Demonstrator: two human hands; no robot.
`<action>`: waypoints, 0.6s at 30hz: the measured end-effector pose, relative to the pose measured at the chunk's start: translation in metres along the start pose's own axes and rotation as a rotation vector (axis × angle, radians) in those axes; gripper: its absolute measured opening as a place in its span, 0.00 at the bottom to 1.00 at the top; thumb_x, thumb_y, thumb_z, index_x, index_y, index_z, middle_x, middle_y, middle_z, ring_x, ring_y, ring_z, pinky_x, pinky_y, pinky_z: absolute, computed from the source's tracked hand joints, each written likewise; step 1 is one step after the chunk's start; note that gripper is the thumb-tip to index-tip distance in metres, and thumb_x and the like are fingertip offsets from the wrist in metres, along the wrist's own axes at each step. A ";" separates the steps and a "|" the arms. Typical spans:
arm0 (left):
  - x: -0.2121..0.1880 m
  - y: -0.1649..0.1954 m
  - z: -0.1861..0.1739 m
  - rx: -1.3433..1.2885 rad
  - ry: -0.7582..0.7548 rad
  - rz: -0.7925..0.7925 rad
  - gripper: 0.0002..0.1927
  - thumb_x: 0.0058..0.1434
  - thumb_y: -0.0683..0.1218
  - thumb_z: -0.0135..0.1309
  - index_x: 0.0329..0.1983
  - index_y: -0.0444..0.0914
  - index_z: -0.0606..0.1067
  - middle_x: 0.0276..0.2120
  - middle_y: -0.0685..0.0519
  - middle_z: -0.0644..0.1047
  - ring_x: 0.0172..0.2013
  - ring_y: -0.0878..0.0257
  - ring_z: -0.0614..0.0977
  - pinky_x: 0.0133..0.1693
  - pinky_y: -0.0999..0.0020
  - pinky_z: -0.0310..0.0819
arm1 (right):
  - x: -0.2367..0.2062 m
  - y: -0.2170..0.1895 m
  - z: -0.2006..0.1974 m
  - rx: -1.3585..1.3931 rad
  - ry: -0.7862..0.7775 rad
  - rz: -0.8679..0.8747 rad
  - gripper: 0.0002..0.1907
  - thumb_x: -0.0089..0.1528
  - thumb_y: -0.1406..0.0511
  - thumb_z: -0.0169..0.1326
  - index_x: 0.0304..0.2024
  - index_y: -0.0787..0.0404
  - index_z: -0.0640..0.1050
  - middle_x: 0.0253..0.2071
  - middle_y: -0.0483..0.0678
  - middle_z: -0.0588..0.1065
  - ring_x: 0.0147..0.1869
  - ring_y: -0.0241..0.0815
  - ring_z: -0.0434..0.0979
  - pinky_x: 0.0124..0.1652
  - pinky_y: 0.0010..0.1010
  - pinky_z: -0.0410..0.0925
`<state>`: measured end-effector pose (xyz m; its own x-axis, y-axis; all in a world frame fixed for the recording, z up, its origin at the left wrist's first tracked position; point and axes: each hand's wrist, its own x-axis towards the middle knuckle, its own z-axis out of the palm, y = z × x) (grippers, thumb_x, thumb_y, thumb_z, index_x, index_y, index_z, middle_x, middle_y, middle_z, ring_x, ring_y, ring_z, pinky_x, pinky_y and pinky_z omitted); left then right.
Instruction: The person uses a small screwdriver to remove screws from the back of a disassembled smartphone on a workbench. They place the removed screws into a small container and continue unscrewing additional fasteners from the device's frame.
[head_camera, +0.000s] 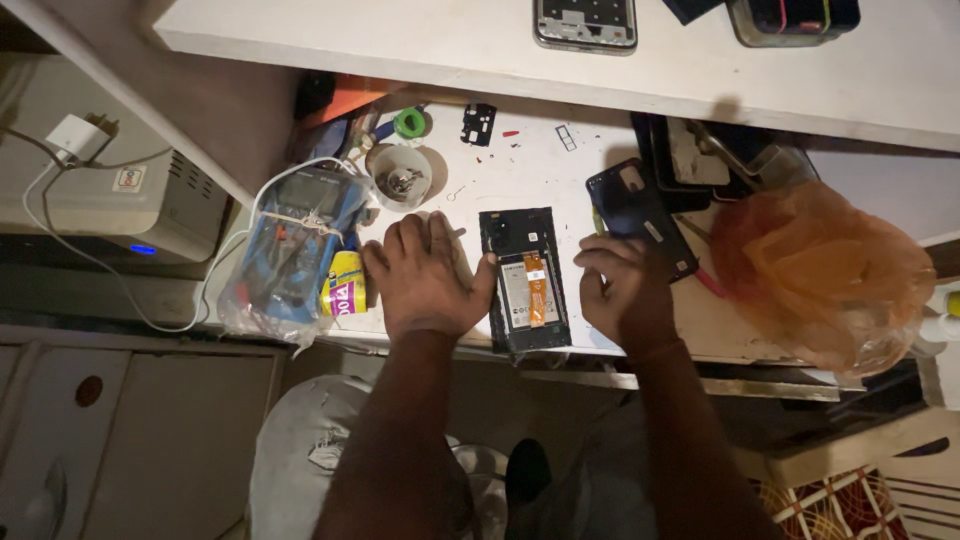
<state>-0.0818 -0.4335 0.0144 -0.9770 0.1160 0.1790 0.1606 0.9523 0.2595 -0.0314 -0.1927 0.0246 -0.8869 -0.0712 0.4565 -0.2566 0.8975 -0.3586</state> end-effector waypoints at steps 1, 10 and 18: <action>0.000 0.001 0.001 0.007 0.014 0.000 0.45 0.58 0.70 0.44 0.67 0.33 0.68 0.57 0.39 0.67 0.61 0.43 0.63 0.62 0.35 0.47 | 0.001 0.001 -0.001 -0.009 0.017 -0.014 0.10 0.54 0.75 0.55 0.35 0.64 0.84 0.46 0.51 0.83 0.46 0.48 0.81 0.46 0.36 0.74; -0.003 0.000 0.009 -0.079 0.128 0.033 0.41 0.56 0.64 0.51 0.65 0.32 0.70 0.56 0.39 0.68 0.60 0.42 0.66 0.62 0.34 0.50 | -0.003 0.010 -0.012 0.124 0.078 0.059 0.07 0.60 0.74 0.54 0.37 0.64 0.83 0.45 0.55 0.82 0.41 0.42 0.84 0.35 0.26 0.77; -0.005 0.004 0.006 -0.109 0.147 0.033 0.40 0.54 0.63 0.53 0.64 0.33 0.71 0.56 0.40 0.69 0.60 0.42 0.66 0.62 0.33 0.50 | -0.003 -0.037 -0.021 0.201 -0.227 0.426 0.07 0.62 0.64 0.59 0.33 0.62 0.82 0.29 0.51 0.82 0.26 0.40 0.82 0.29 0.29 0.75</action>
<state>-0.0766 -0.4281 0.0087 -0.9411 0.0963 0.3242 0.2142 0.9116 0.3510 -0.0118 -0.2166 0.0534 -0.9840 0.1695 0.0554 0.0965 0.7675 -0.6338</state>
